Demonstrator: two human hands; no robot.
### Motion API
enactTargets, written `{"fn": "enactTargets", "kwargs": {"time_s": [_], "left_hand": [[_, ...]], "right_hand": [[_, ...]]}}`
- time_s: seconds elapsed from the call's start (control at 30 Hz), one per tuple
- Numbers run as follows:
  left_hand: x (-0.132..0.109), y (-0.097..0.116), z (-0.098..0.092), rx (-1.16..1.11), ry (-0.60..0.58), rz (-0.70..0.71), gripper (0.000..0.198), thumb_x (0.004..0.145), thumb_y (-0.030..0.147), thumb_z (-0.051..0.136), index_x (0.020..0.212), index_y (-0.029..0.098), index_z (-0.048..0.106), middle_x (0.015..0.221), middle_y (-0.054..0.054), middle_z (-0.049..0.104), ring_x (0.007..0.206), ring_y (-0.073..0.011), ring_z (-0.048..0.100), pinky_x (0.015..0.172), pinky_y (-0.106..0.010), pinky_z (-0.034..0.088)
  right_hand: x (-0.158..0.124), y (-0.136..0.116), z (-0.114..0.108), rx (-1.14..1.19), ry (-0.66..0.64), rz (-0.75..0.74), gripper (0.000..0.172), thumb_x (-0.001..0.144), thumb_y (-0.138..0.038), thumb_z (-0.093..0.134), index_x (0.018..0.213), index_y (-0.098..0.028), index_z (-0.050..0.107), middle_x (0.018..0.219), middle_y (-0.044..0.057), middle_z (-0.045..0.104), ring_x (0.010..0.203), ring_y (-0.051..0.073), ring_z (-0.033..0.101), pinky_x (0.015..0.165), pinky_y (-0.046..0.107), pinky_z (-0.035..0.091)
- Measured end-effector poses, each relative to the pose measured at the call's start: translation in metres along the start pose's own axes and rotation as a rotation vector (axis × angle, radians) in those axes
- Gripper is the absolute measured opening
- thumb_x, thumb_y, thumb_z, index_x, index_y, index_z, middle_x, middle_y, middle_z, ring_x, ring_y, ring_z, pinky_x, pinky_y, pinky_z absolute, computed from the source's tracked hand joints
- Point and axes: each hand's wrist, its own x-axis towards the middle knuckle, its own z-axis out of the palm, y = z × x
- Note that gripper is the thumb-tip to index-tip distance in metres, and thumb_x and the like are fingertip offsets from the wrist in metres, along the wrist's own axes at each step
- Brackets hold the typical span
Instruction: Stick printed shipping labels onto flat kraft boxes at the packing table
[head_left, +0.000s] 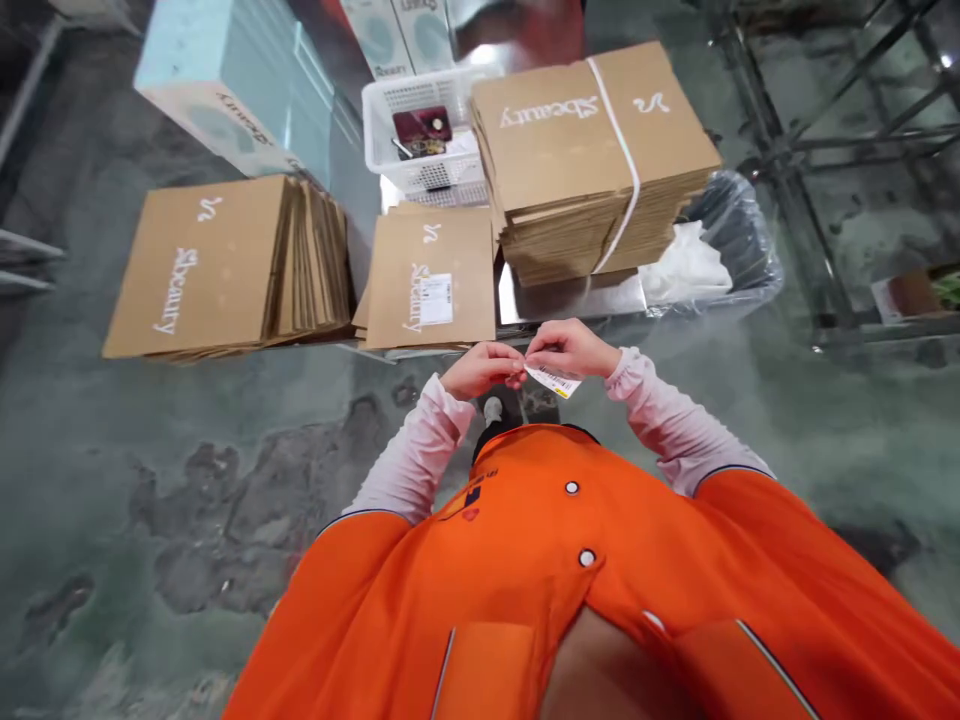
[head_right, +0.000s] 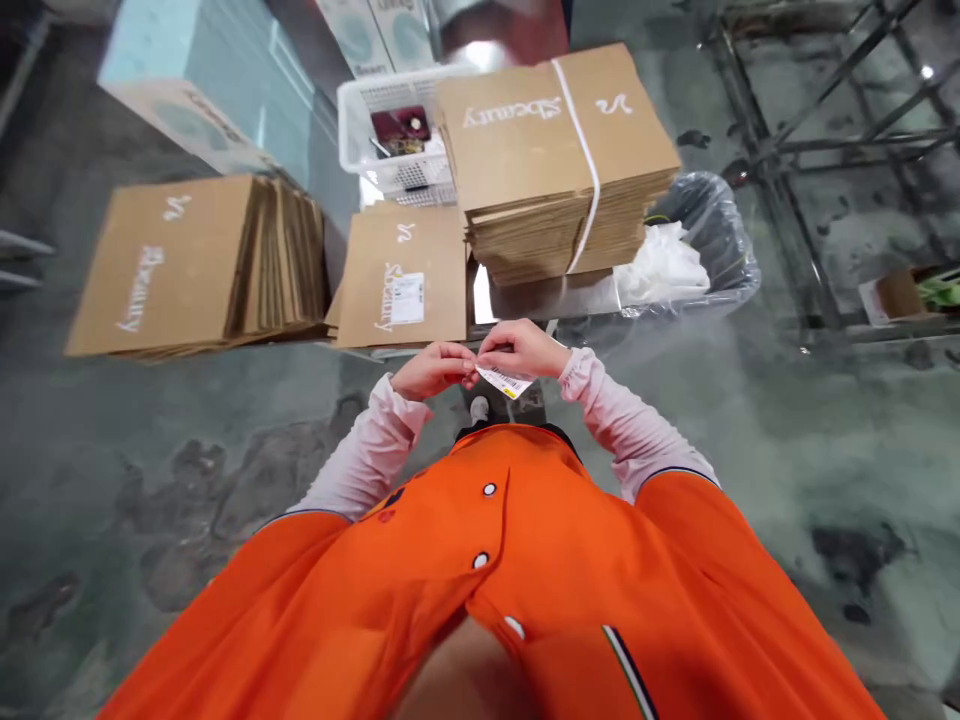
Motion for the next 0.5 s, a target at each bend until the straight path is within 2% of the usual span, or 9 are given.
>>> {"fn": "enactTargets", "kwargs": {"time_s": [0.17, 0.23, 0.3, 0.4, 0.5], "left_hand": [[-0.014, -0.004, -0.068, -0.276, -0.041, -0.048, 0.024, 0.058, 0.023, 0.082, 0.069, 0.010, 0.065, 0.058, -0.002, 0.059, 0.054, -0.0104, 0.054, 0.057, -0.023, 0.043], [-0.016, -0.012, -0.091, -0.432, -0.058, -0.092, 0.018, 0.057, 0.019, 0.076, 0.068, 0.011, 0.063, 0.056, -0.001, 0.056, 0.051, -0.0099, 0.050, 0.054, -0.023, 0.043], [-0.012, -0.023, -0.112, -0.565, -0.026, -0.152, 0.015, 0.058, 0.017, 0.068, 0.069, 0.012, 0.060, 0.060, -0.002, 0.056, 0.055, -0.0114, 0.052, 0.058, -0.025, 0.046], [0.003, -0.043, -0.136, -0.611, 0.017, -0.276, 0.011, 0.064, 0.020, 0.061, 0.068, 0.015, 0.052, 0.061, -0.003, 0.053, 0.055, -0.0122, 0.051, 0.054, -0.024, 0.045], [0.025, -0.067, -0.150, -0.526, 0.009, -0.374, 0.018, 0.071, 0.022, 0.058, 0.064, 0.017, 0.043, 0.053, 0.002, 0.039, 0.044, -0.0083, 0.036, 0.041, -0.018, 0.028]], "right_hand": [[0.063, 0.004, 0.050, 0.143, 0.031, -0.062, 0.031, 0.087, -0.047, 0.067, 0.098, -0.019, 0.078, 0.091, 0.007, 0.071, 0.083, 0.016, 0.064, 0.078, 0.028, 0.050], [0.083, 0.008, 0.069, 0.194, 0.010, -0.101, 0.028, 0.087, -0.046, 0.068, 0.093, -0.021, 0.078, 0.095, 0.007, 0.069, 0.089, 0.017, 0.064, 0.084, 0.030, 0.051], [0.098, 0.017, 0.087, 0.203, 0.021, -0.084, 0.023, 0.086, -0.042, 0.069, 0.086, -0.020, 0.077, 0.095, 0.007, 0.069, 0.090, 0.016, 0.064, 0.087, 0.031, 0.051], [0.115, 0.044, 0.112, 0.127, 0.176, 0.114, 0.017, 0.081, -0.035, 0.072, 0.080, -0.018, 0.074, 0.094, 0.006, 0.067, 0.092, 0.018, 0.063, 0.092, 0.035, 0.049], [0.128, 0.080, 0.133, -0.074, 0.378, 0.489, 0.009, 0.074, -0.025, 0.071, 0.072, -0.016, 0.071, 0.093, 0.007, 0.065, 0.096, 0.021, 0.061, 0.097, 0.039, 0.047]]}}
